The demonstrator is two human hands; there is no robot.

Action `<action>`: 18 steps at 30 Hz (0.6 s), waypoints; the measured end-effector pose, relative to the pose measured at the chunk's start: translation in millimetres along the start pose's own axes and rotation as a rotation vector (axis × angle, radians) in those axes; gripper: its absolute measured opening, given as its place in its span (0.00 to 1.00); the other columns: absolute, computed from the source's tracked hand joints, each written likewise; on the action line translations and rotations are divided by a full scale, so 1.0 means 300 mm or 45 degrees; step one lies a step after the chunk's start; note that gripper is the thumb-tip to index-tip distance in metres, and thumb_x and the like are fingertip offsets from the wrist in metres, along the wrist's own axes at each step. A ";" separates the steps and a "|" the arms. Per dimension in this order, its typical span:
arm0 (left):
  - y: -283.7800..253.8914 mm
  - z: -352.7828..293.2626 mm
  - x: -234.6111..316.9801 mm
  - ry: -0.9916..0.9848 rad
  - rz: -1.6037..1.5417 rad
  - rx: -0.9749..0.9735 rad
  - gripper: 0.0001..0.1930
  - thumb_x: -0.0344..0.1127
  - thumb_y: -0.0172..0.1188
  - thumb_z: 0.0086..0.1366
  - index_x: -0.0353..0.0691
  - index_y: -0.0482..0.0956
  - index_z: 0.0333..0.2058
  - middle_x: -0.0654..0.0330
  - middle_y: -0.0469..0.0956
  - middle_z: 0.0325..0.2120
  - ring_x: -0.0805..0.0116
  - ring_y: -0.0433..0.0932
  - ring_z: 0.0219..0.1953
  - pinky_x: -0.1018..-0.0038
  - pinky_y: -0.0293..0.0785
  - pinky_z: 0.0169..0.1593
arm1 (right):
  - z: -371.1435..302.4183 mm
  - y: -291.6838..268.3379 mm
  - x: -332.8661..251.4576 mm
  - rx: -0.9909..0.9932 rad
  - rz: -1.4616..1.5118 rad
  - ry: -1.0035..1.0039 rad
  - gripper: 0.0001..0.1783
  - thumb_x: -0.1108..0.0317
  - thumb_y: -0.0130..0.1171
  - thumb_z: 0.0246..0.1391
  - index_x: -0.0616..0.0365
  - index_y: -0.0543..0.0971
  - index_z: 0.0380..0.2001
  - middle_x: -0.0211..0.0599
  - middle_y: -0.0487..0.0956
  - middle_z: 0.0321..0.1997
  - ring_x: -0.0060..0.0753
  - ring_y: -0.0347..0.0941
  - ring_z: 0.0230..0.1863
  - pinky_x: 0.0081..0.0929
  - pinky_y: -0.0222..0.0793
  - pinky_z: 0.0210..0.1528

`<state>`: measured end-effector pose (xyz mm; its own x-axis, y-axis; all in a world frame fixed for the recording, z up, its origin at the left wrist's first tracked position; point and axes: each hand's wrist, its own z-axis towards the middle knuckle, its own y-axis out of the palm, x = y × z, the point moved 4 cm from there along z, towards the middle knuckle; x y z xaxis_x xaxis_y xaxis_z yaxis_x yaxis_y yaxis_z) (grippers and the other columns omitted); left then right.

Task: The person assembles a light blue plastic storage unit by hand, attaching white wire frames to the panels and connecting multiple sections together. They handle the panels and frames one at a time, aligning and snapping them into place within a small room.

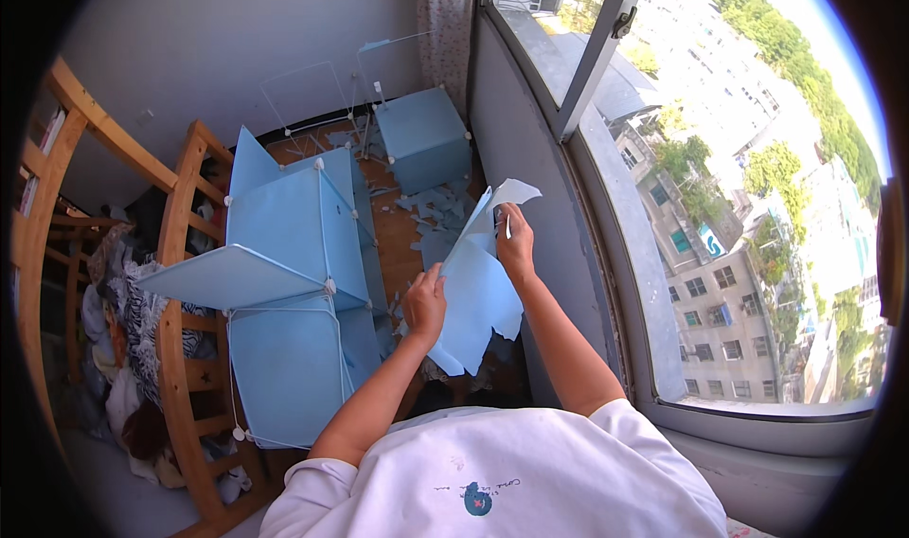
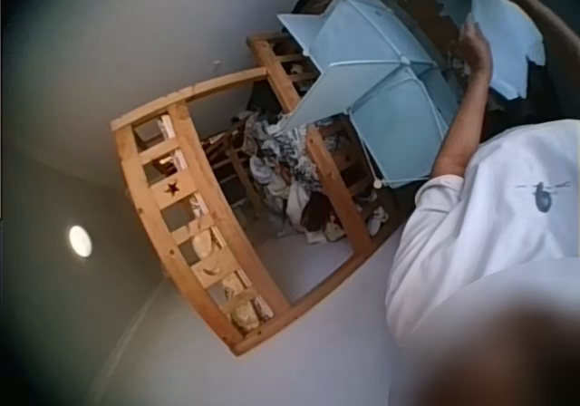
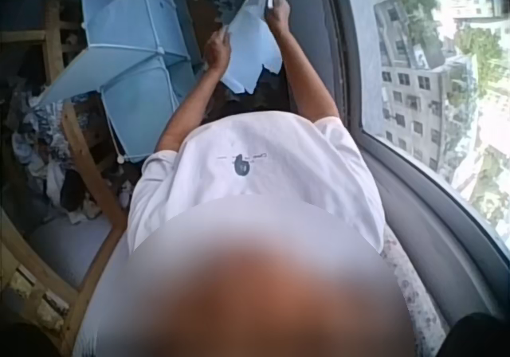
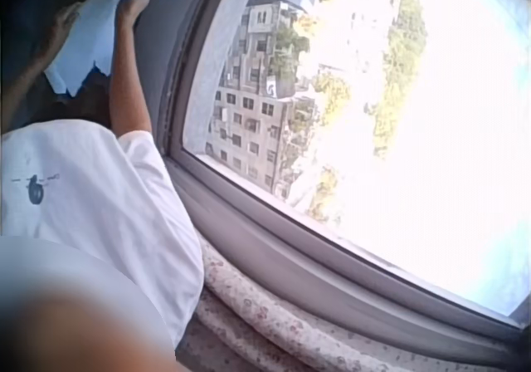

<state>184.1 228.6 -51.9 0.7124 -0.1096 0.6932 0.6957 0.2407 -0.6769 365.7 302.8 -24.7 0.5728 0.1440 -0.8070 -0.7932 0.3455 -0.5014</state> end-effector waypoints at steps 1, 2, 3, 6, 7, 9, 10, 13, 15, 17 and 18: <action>0.002 0.005 0.007 -0.001 0.022 -0.017 0.12 0.32 0.56 0.55 0.43 0.76 0.40 0.55 0.75 0.28 0.53 0.74 0.29 0.64 0.69 0.32 | -0.003 0.015 0.011 0.067 0.186 0.031 0.16 0.73 0.47 0.54 0.62 0.67 0.47 0.50 0.71 0.47 0.47 0.69 0.46 0.33 0.64 0.47; 0.003 0.008 0.015 0.007 0.018 -0.008 0.12 0.32 0.56 0.55 0.44 0.76 0.40 0.56 0.75 0.28 0.53 0.74 0.29 0.64 0.69 0.32 | -0.004 0.033 0.015 0.133 0.372 0.060 0.18 0.70 0.47 0.56 0.60 0.65 0.50 0.50 0.71 0.47 0.45 0.69 0.47 0.32 0.65 0.48; 0.002 0.008 0.018 0.009 0.018 0.003 0.12 0.33 0.56 0.55 0.44 0.76 0.40 0.56 0.75 0.27 0.54 0.74 0.28 0.64 0.69 0.32 | 0.002 0.045 0.014 0.035 0.484 0.233 0.30 0.62 0.54 0.53 0.61 0.59 0.56 0.50 0.68 0.50 0.43 0.67 0.50 0.32 0.63 0.49; -0.002 -0.010 0.018 -0.004 0.017 -0.027 0.12 0.34 0.56 0.55 0.45 0.76 0.40 0.57 0.75 0.27 0.54 0.74 0.28 0.64 0.68 0.31 | 0.027 0.049 0.039 -0.046 0.661 0.372 0.42 0.55 0.62 0.45 0.67 0.56 0.57 0.51 0.64 0.55 0.40 0.61 0.57 0.29 0.59 0.53; -0.004 -0.018 0.016 -0.013 0.020 -0.044 0.12 0.34 0.56 0.55 0.46 0.77 0.40 0.57 0.75 0.27 0.54 0.74 0.28 0.64 0.68 0.31 | 0.030 0.032 0.032 0.147 0.556 0.356 0.46 0.51 0.66 0.40 0.70 0.59 0.55 0.50 0.64 0.54 0.36 0.61 0.55 0.29 0.59 0.53; 0.010 -0.028 0.029 0.050 0.081 -0.051 0.11 0.35 0.55 0.56 0.46 0.76 0.40 0.58 0.75 0.27 0.54 0.75 0.28 0.63 0.70 0.30 | 0.052 0.019 0.084 0.201 0.372 0.468 0.36 0.59 0.63 0.42 0.66 0.62 0.53 0.53 0.66 0.53 0.44 0.64 0.53 0.31 0.60 0.52; 0.021 -0.031 0.040 0.083 0.108 -0.056 0.11 0.35 0.55 0.57 0.46 0.76 0.40 0.58 0.75 0.28 0.55 0.75 0.28 0.63 0.70 0.30 | 0.060 0.003 0.099 0.208 0.220 0.546 0.32 0.63 0.61 0.43 0.65 0.64 0.51 0.54 0.68 0.51 0.47 0.65 0.52 0.32 0.60 0.51; 0.018 -0.028 0.032 0.024 0.109 -0.053 0.11 0.35 0.54 0.57 0.47 0.76 0.40 0.58 0.75 0.27 0.55 0.75 0.28 0.64 0.71 0.30 | 0.032 -0.006 0.070 0.268 0.094 0.444 0.19 0.72 0.49 0.47 0.61 0.72 0.45 0.52 0.75 0.39 0.52 0.71 0.43 0.36 0.63 0.47; 0.012 -0.025 0.024 -0.001 0.116 -0.046 0.11 0.35 0.54 0.57 0.48 0.77 0.40 0.58 0.75 0.27 0.55 0.75 0.28 0.64 0.71 0.30 | 0.032 0.002 0.072 0.274 0.195 0.402 0.17 0.77 0.44 0.49 0.59 0.74 0.43 0.49 0.76 0.40 0.51 0.71 0.43 0.33 0.64 0.46; 0.003 -0.029 0.012 -0.021 0.156 -0.044 0.11 0.35 0.54 0.57 0.48 0.77 0.39 0.59 0.75 0.27 0.56 0.75 0.28 0.64 0.70 0.30 | 0.027 -0.008 0.000 0.222 0.193 0.324 0.17 0.79 0.41 0.51 0.59 0.74 0.42 0.47 0.76 0.40 0.47 0.72 0.42 0.31 0.65 0.46; 0.003 -0.027 0.012 -0.035 0.151 -0.044 0.11 0.35 0.54 0.57 0.47 0.77 0.39 0.59 0.75 0.27 0.56 0.75 0.28 0.64 0.70 0.30 | 0.029 -0.003 0.002 0.245 0.145 0.330 0.16 0.78 0.42 0.52 0.59 0.74 0.42 0.47 0.76 0.40 0.46 0.72 0.42 0.31 0.65 0.46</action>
<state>188.0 220.5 -52.2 0.7874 -0.0556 0.6140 0.6098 0.2170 -0.7623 368.5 310.5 -22.0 0.3915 -0.0406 -0.9193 -0.7814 0.5130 -0.3554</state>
